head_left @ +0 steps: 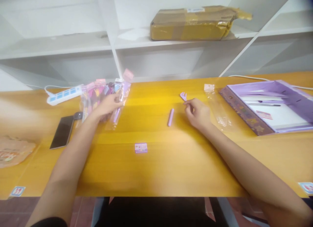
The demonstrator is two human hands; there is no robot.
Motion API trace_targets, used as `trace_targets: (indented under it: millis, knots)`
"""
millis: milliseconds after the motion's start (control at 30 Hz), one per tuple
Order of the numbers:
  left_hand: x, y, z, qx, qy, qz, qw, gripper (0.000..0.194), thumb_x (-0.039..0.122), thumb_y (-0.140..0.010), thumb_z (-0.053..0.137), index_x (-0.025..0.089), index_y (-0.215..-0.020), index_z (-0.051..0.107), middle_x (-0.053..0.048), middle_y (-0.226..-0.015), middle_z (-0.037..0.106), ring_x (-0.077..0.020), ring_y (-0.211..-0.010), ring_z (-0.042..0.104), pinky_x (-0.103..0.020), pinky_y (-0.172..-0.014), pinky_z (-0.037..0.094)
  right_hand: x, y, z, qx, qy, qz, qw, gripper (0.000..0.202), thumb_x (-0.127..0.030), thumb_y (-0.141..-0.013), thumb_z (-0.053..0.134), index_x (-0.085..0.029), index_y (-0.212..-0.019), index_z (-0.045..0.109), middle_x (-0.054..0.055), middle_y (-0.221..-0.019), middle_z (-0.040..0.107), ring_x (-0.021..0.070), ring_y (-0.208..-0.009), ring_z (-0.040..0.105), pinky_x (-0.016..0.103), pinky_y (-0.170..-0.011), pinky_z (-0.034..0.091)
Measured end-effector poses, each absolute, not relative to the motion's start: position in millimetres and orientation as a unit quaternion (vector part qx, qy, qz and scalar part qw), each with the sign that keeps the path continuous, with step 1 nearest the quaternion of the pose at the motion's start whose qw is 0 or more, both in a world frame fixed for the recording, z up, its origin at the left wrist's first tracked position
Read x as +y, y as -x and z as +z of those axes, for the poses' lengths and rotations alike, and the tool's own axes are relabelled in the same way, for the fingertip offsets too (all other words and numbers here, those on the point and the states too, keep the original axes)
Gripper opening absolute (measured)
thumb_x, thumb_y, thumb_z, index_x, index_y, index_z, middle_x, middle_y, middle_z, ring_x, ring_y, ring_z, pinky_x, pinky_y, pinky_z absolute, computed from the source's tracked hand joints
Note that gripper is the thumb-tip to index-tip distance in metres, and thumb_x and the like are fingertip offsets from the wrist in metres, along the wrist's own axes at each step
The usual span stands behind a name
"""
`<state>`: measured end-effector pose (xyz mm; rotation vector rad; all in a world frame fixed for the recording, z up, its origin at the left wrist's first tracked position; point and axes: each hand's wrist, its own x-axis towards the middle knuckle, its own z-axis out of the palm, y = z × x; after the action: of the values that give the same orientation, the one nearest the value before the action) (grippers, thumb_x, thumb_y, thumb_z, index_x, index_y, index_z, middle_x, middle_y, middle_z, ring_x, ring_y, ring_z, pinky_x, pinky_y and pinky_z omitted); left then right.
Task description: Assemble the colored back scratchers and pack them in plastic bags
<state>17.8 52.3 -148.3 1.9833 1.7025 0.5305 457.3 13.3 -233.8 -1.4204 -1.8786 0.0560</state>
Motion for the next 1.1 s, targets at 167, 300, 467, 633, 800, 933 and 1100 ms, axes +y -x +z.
trace_targets:
  millis: [167, 300, 467, 633, 800, 933, 1100]
  knots:
    - [9, -68, -125, 0.416, -0.696, 0.104, 0.576, 0.034, 0.043, -0.092, 0.073, 0.018, -0.115, 0.079, -0.004, -0.089, 0.067, -0.0149, -0.073, 0.058, -0.026, -0.062, 0.045, -22, -416, -222, -0.659, 0.4, 0.451, 0.451, 0.05, -0.065, -0.108, 0.054, -0.027, -0.14, 0.05, 0.004, -0.099, 0.07, 0.0152, -0.065, 0.061, 0.029, -0.056, 0.047]
    - [-17, -111, -143, 0.267, -0.663, 0.014, 0.699, 0.033, 0.043, -0.091, 0.079, 0.018, -0.113, 0.079, -0.002, -0.078, 0.068, -0.0155, -0.066, 0.06, -0.028, -0.061, 0.047, -52, -386, -210, -0.552, 0.369, 0.613, 0.427, 0.069, -0.065, -0.099, 0.072, -0.031, -0.149, 0.037, -0.004, -0.082, 0.067, 0.014, -0.057, 0.06, 0.022, -0.042, 0.038]
    - [-40, -135, -172, 0.279, -0.613, 0.064, 0.736, 0.05, 0.059, -0.107, 0.059, 0.013, -0.122, 0.073, -0.002, -0.062, 0.067, -0.0162, -0.057, 0.065, -0.027, -0.059, 0.05, -64, -376, -205, -0.579, 0.397, 0.585, 0.406, 0.046, -0.06, -0.1, 0.074, -0.021, -0.119, 0.059, -0.005, -0.066, 0.059, 0.0102, -0.051, 0.055, 0.023, -0.046, 0.047]
    - [-65, -142, -192, 0.336, -0.574, 0.179, 0.725, 0.07, 0.057, -0.105, 0.067, 0.017, -0.159, 0.047, 0.002, -0.067, 0.071, -0.0155, -0.048, 0.066, -0.024, -0.05, 0.052, -55, -382, -215, -0.643, 0.392, 0.493, 0.437, 0.047, -0.052, -0.095, 0.081, -0.022, -0.123, 0.058, 0.001, -0.091, 0.069, 0.0106, -0.061, 0.061, 0.021, -0.042, 0.049]
    - [-75, -143, -197, 0.323, -0.576, 0.182, 0.728, 0.079, 0.051, -0.107, 0.065, 0.02, -0.171, 0.031, 0.003, -0.066, 0.07, -0.0149, -0.044, 0.065, -0.021, -0.044, 0.049, -52, -392, -220, -0.758, 0.388, 0.279, 0.444, 0.023, -0.035, -0.101, 0.072, -0.022, -0.117, 0.062, 0.005, -0.099, 0.074, 0.0144, -0.079, 0.072, 0.023, -0.057, 0.06]
    - [-76, -143, -195, 0.311, -0.602, 0.184, 0.712, 0.068, 0.047, -0.108, 0.066, 0.021, -0.166, 0.042, 0.002, -0.071, 0.07, -0.013, -0.05, 0.067, -0.021, -0.051, 0.055, -54, -396, -216, -0.825, 0.352, 0.168, 0.408, 0.019, -0.035, -0.104, 0.069, -0.021, -0.116, 0.064, 0.007, -0.108, 0.077, 0.0111, -0.069, 0.069, 0.024, -0.058, 0.06]
    - [-83, -144, -190, 0.328, -0.615, 0.163, 0.698, 0.067, 0.046, -0.108, 0.065, 0.022, -0.166, 0.042, 0.002, -0.073, 0.069, -0.0139, -0.053, 0.069, -0.024, -0.053, 0.057, -56, -398, -212, -0.851, 0.316, 0.075, 0.414, 0.02, -0.028, -0.106, 0.067, -0.02, -0.123, 0.061, 0.006, -0.103, 0.079, 0.0106, -0.066, 0.071, 0.023, -0.061, 0.06]
